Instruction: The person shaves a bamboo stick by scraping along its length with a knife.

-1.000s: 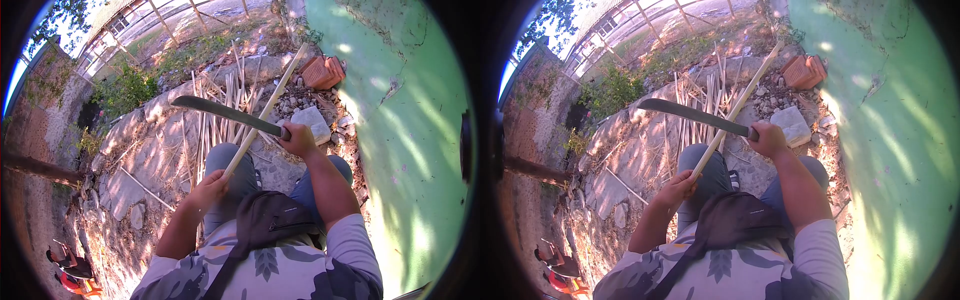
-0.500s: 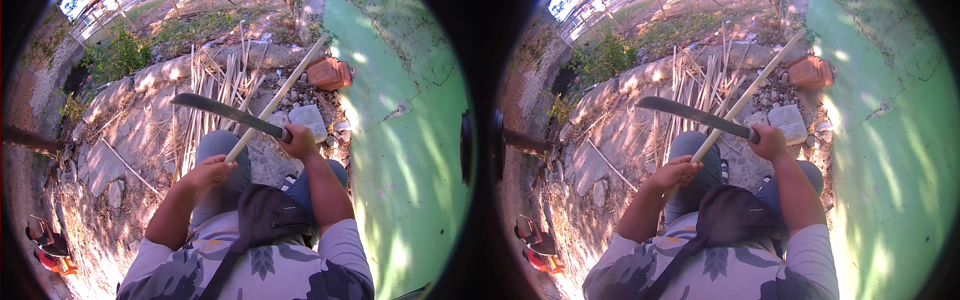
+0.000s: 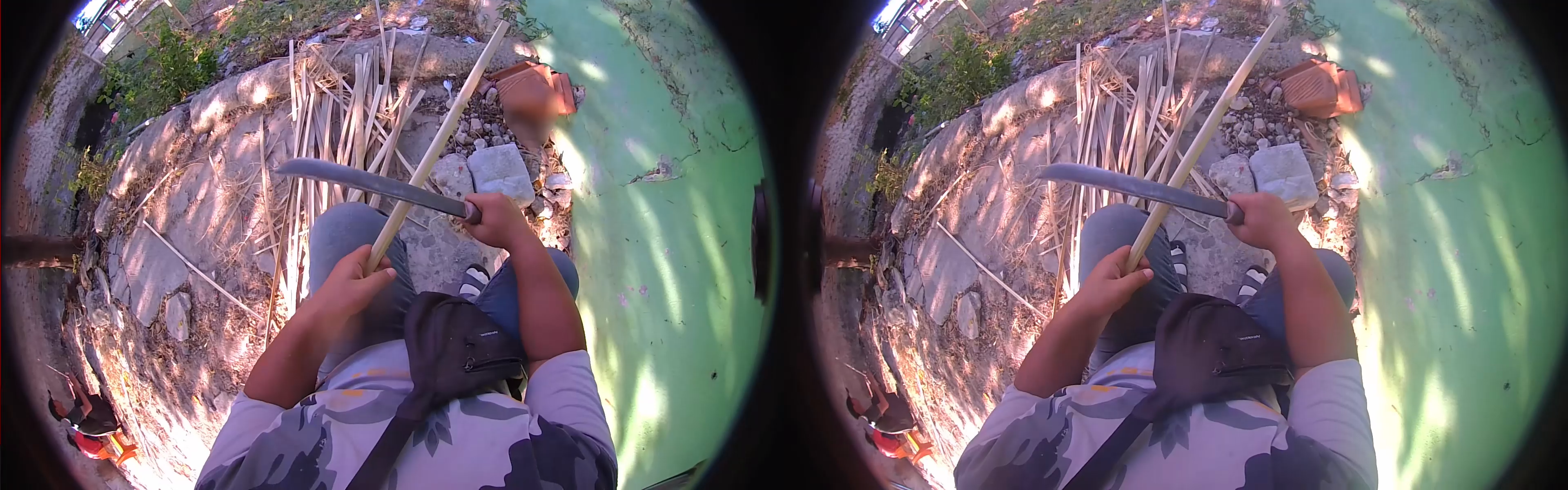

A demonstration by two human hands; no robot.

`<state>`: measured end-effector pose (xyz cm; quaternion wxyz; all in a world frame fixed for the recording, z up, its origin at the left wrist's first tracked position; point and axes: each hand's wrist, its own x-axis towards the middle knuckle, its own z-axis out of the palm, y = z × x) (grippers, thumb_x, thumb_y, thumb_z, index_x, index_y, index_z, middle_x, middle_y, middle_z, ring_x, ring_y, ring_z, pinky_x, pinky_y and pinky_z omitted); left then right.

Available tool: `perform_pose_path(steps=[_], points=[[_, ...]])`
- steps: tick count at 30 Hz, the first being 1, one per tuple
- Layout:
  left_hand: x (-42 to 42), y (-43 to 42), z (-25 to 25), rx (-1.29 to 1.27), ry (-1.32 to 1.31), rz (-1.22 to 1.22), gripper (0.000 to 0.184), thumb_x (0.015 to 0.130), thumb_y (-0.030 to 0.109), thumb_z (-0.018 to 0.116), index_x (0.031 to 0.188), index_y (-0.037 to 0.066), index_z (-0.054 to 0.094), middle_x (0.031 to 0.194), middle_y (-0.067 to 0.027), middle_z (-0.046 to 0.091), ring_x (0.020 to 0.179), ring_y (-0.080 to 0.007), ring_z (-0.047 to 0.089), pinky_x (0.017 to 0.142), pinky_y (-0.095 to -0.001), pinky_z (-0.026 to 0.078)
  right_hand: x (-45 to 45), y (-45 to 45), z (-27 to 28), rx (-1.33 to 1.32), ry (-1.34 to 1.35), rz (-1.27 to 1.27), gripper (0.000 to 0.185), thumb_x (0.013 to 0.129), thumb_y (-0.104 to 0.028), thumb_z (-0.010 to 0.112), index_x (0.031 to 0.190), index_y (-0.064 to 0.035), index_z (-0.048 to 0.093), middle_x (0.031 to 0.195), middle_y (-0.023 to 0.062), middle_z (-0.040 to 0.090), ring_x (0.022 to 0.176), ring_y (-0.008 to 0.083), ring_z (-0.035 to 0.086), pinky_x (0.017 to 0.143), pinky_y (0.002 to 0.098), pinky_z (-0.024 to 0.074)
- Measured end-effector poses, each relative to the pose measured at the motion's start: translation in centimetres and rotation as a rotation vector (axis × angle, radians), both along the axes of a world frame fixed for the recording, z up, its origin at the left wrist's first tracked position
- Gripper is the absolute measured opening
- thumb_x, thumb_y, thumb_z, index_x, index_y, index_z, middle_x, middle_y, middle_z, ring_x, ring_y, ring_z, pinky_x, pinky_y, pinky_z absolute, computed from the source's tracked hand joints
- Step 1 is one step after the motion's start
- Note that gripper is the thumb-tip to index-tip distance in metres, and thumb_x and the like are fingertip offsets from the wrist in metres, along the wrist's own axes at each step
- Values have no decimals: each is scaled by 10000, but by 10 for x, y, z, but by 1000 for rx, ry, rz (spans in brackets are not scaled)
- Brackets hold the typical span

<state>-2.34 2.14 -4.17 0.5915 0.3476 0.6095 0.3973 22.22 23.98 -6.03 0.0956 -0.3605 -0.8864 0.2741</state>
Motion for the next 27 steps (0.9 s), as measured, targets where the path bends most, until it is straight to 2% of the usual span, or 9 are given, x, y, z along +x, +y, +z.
perform_pose_path(steps=[1,5,8,10,14,17,20,23,27], points=[[-1,0,10,-22,-8,16,220,977,196,715,1097,63,587,797,30,546,642,-58,491,560,-249,396,-1,3,-2,-77,-11,-52,180,785,-230,755,889,-104,678,788,167,696,779,418,688,713,516,552],[-3,2,4,-60,5,40,264,961,212,741,1094,37,596,828,3,579,717,-71,524,617,-275,438,-16,-4,-11,-19,76,65,185,785,-219,779,871,-87,683,740,172,663,733,425,664,640,490,509],[2,-1,-17,52,185,47,322,933,224,767,1105,0,613,871,-49,620,765,-102,560,657,-307,474,-20,-11,-11,12,-5,164,163,802,-224,765,868,-94,689,760,173,675,750,426,667,664,488,523],[2,1,-10,33,211,11,315,923,213,779,1084,7,604,859,-34,608,757,-104,556,655,-296,471,-21,-7,-6,-20,-108,133,132,806,-223,734,885,-122,706,801,176,699,804,434,680,719,505,555],[2,5,-8,0,197,17,310,912,193,789,1076,8,601,851,-29,600,760,-103,551,667,-287,466,-20,-3,-13,-190,-38,91,144,808,-224,719,887,-105,699,796,181,693,781,431,674,703,519,540],[3,4,-5,-16,195,30,321,905,193,796,1075,4,601,858,-35,603,769,-103,549,675,-288,468,-19,-9,-6,-196,-32,101,157,812,-238,722,894,-106,701,806,176,700,799,423,682,713,519,540],[8,4,-12,39,286,20,332,895,193,806,1071,5,597,860,-33,594,775,-102,544,677,-292,469,-17,-15,-16,9,52,230,198,810,-228,792,847,-69,680,735,174,669,702,419,655,642,460,515],[6,2,-13,102,323,-30,351,888,205,810,1066,-20,609,828,-76,619,736,-123,567,655,-312,493,-12,-4,-16,-31,-22,168,172,820,-249,729,894,-96,701,810,182,706,809,414,694,729,516,547],[8,4,-8,52,302,-22,330,884,187,805,1064,5,596,858,-26,591,763,-103,540,667,-299,468,-6,3,-23,-125,-16,92,158,807,-238,718,893,-106,706,815,182,709,817,413,699,743,526,552]])
